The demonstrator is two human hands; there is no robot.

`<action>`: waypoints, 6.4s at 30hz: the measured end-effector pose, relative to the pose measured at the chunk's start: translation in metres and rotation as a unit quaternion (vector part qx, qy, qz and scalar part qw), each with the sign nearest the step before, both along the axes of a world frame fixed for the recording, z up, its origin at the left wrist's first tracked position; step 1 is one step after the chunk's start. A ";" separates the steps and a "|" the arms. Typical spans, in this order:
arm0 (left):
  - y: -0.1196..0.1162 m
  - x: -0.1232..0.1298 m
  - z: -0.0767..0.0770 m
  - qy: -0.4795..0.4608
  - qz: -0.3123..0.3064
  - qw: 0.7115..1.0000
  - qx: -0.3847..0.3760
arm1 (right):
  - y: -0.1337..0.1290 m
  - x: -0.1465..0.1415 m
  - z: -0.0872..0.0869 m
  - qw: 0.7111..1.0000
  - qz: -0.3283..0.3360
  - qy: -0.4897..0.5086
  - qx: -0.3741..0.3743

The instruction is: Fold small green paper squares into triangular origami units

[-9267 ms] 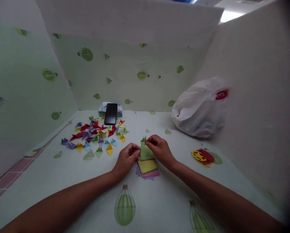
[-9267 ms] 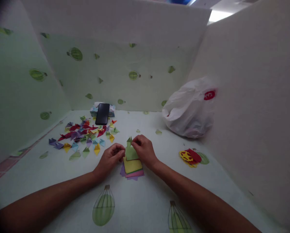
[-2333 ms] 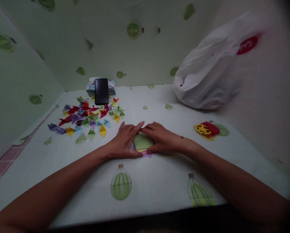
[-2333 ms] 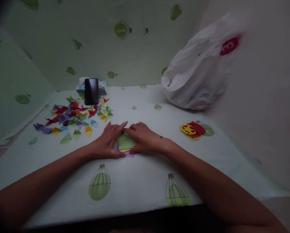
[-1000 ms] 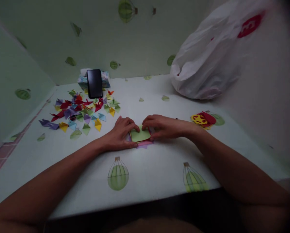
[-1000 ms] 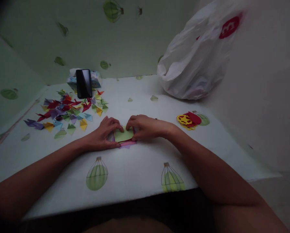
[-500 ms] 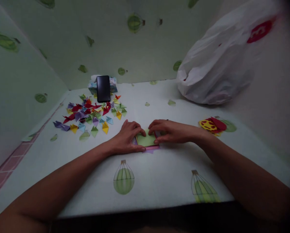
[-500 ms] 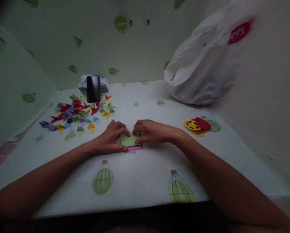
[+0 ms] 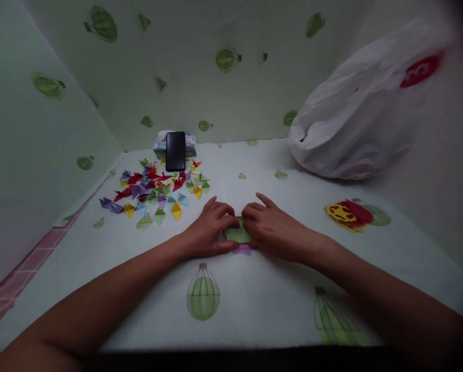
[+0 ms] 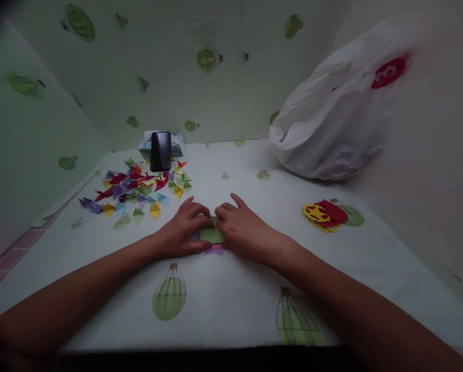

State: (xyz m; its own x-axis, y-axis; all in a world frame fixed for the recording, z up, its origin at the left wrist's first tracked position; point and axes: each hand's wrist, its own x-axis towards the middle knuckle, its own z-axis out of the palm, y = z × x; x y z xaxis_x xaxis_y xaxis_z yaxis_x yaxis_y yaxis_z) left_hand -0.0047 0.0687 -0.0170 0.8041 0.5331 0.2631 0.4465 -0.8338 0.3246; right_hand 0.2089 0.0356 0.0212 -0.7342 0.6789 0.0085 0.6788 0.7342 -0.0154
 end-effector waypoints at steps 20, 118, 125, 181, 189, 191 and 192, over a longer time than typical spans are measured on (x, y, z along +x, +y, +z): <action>-0.003 0.000 0.002 -0.025 -0.030 0.999 0.009 | -0.001 0.002 0.005 0.998 0.033 -0.044 -0.034; -0.017 0.004 0.014 -0.454 0.032 0.754 -0.474 | 0.005 -0.005 -0.012 0.439 -0.182 0.715 -0.514; -0.019 0.004 0.012 -0.354 0.093 0.926 -0.096 | 0.002 -0.010 -0.014 0.409 -0.187 0.702 -0.553; -0.019 0.007 0.014 -0.348 0.233 0.844 -0.335 | -0.005 -0.017 -0.012 0.704 -0.226 0.605 -0.296; -0.019 0.008 0.015 -0.353 0.225 0.853 -0.311 | -0.004 -0.016 -0.014 0.721 -0.220 0.589 -0.291; -0.019 0.008 0.015 -0.338 0.225 0.856 -0.319 | -0.004 -0.016 -0.014 0.727 -0.218 0.582 -0.293; -0.020 0.008 0.015 -0.331 0.224 0.861 -0.316 | -0.004 -0.016 -0.013 0.731 -0.217 0.577 -0.292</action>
